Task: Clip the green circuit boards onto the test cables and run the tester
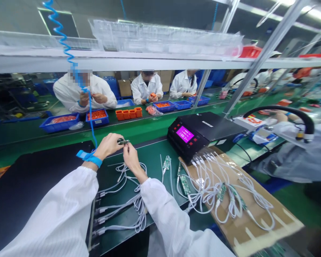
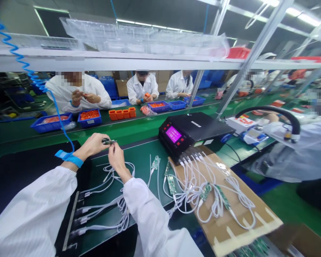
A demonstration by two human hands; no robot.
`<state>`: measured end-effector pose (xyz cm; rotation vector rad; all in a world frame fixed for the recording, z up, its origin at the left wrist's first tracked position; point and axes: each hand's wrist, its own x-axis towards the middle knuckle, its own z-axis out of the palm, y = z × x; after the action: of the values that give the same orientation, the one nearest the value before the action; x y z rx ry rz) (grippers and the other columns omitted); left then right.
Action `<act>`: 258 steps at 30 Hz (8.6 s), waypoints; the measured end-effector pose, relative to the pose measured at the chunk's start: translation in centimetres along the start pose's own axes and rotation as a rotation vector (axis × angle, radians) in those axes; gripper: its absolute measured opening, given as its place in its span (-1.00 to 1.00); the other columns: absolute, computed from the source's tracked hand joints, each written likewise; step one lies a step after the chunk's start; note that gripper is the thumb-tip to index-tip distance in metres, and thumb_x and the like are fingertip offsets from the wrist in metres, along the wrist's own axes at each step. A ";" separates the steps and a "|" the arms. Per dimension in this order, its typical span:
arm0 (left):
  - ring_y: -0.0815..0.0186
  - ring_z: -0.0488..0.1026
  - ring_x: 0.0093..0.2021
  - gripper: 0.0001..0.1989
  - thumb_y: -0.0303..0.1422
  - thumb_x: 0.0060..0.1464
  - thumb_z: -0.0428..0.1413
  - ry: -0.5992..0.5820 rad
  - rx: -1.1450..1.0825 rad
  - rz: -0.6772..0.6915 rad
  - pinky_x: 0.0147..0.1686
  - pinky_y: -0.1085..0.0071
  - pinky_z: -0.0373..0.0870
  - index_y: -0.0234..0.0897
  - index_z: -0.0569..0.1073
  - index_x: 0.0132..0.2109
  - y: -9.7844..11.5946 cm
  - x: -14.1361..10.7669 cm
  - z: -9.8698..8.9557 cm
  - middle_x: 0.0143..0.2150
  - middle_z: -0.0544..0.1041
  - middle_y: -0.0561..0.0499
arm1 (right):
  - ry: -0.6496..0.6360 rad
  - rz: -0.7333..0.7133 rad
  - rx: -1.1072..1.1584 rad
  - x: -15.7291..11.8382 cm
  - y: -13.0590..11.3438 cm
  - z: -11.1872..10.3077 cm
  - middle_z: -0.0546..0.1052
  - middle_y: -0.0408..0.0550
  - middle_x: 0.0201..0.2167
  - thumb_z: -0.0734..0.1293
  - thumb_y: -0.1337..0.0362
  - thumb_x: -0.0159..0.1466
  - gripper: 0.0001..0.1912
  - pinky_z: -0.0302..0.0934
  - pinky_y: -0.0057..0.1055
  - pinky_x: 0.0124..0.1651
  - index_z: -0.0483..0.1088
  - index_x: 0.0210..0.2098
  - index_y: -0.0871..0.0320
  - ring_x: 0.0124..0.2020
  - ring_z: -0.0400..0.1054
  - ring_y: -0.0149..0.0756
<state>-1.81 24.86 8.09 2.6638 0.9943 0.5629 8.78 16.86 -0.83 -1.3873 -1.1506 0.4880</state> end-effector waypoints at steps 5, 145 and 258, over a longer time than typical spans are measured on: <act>0.22 0.45 -0.38 -0.79 -0.22 -0.02 0.12 -0.001 -0.075 -0.023 -0.36 0.38 0.19 -0.24 0.55 -0.37 -0.6 0.3 0.4 -0.43 0.57 -0.03 | 0.066 0.023 0.116 0.1 0.5 0.2 0.48 -0.20 -0.47 0.13 0.06 0.45 -0.69 0.27 -0.42 -0.25 0.35 -0.31 0.04 -0.41 0.40 -0.30; 0.41 0.48 -0.49 -0.67 -0.45 -0.19 0.51 -0.207 -1.316 -0.597 -0.46 0.48 0.44 -0.38 0.49 -0.37 -0.1 0.0 -0.6 -0.47 0.52 0.03 | 0.058 -0.171 -0.059 -2.5 -0.2 -5.3 0.55 -0.10 -0.32 0.22 0.11 0.41 -0.72 0.18 -0.39 -0.29 0.51 -0.21 0.11 -0.40 0.33 -0.33; 0.12 0.61 -0.20 -0.75 -0.28 0.41 -0.05 -0.099 0.348 0.162 -0.39 0.33 0.15 -0.22 0.49 -0.15 8.7 -0.7 1.9 -0.19 0.65 -0.05 | 0.535 -0.256 0.073 -2.6 -1.6 -7.3 0.54 -0.05 -0.27 0.31 0.16 0.44 -0.76 0.34 -0.34 -0.05 0.56 -0.19 0.16 -0.20 0.46 -0.29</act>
<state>3.59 17.81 9.25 3.0652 0.9260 0.3056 13.25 10.72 1.19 -1.1866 -0.8408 -0.0304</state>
